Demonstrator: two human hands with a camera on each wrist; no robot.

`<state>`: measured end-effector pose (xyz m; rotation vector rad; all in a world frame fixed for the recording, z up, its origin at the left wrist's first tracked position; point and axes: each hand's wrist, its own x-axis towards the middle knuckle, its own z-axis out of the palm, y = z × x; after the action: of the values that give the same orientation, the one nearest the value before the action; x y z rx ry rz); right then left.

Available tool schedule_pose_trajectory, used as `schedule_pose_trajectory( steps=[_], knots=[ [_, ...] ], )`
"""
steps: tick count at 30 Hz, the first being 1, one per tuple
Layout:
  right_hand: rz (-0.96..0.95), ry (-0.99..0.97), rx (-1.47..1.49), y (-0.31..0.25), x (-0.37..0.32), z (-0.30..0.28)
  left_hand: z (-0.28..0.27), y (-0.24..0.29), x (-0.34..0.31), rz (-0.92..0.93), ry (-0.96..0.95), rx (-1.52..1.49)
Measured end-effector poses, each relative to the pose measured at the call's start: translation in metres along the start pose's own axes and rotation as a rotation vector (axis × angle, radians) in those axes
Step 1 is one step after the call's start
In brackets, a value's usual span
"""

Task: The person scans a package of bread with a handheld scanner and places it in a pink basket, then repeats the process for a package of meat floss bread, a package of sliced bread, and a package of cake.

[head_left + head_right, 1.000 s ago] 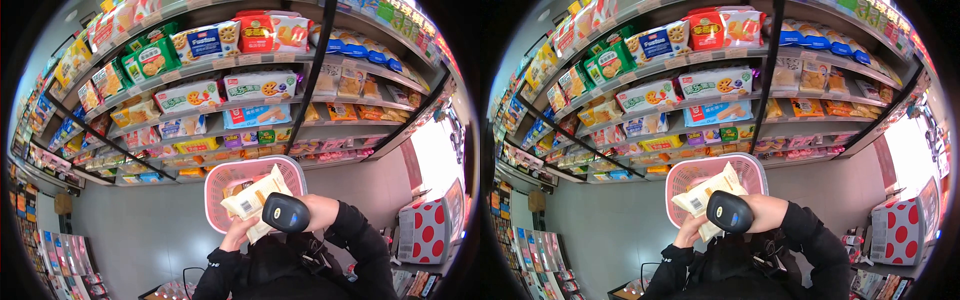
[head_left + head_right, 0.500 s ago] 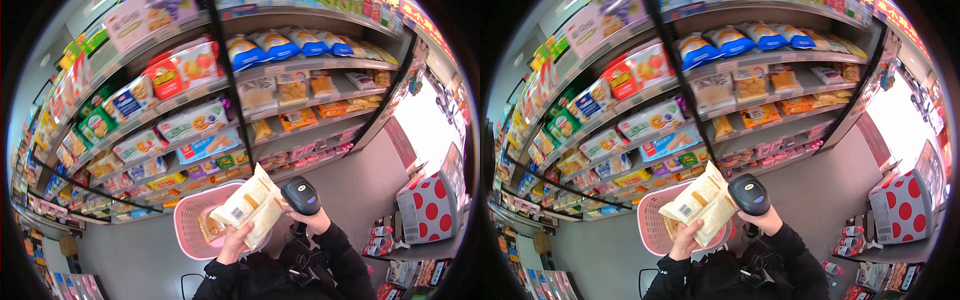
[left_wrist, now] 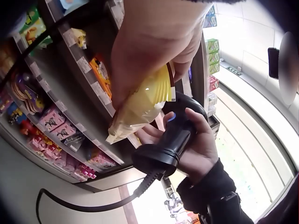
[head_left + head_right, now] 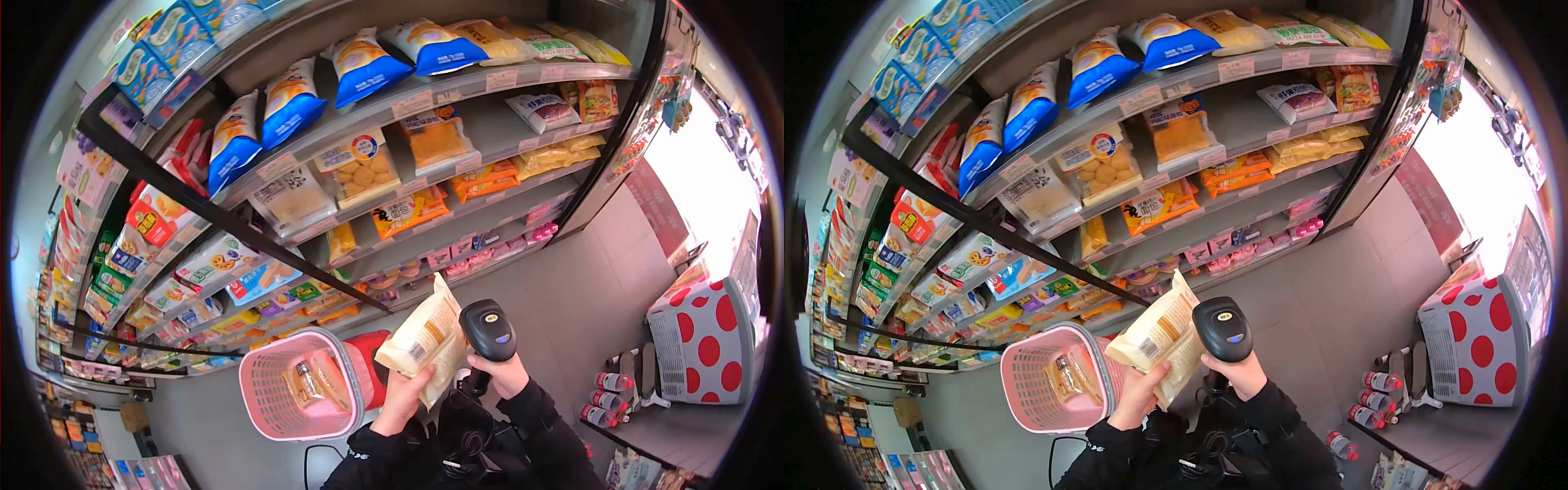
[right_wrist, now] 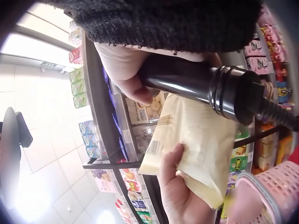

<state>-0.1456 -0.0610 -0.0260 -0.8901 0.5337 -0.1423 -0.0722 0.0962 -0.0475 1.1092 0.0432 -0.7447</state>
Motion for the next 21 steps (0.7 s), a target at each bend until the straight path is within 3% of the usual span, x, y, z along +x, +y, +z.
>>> schedule_pose_trajectory(
  steps=[9,15,21],
  knots=[
    [0.068,-0.133,-0.065,0.004,0.015,-0.025,0.013,0.001,0.0,-0.082,0.148,-0.133],
    [0.119,-0.217,-0.118,0.001,0.017,-0.011,0.001,0.01,-0.008,-0.073,0.187,-0.202],
    [0.016,-0.314,-0.237,-0.017,0.016,0.026,-0.017,0.026,-0.014,-0.004,0.129,-0.287]
  ],
)
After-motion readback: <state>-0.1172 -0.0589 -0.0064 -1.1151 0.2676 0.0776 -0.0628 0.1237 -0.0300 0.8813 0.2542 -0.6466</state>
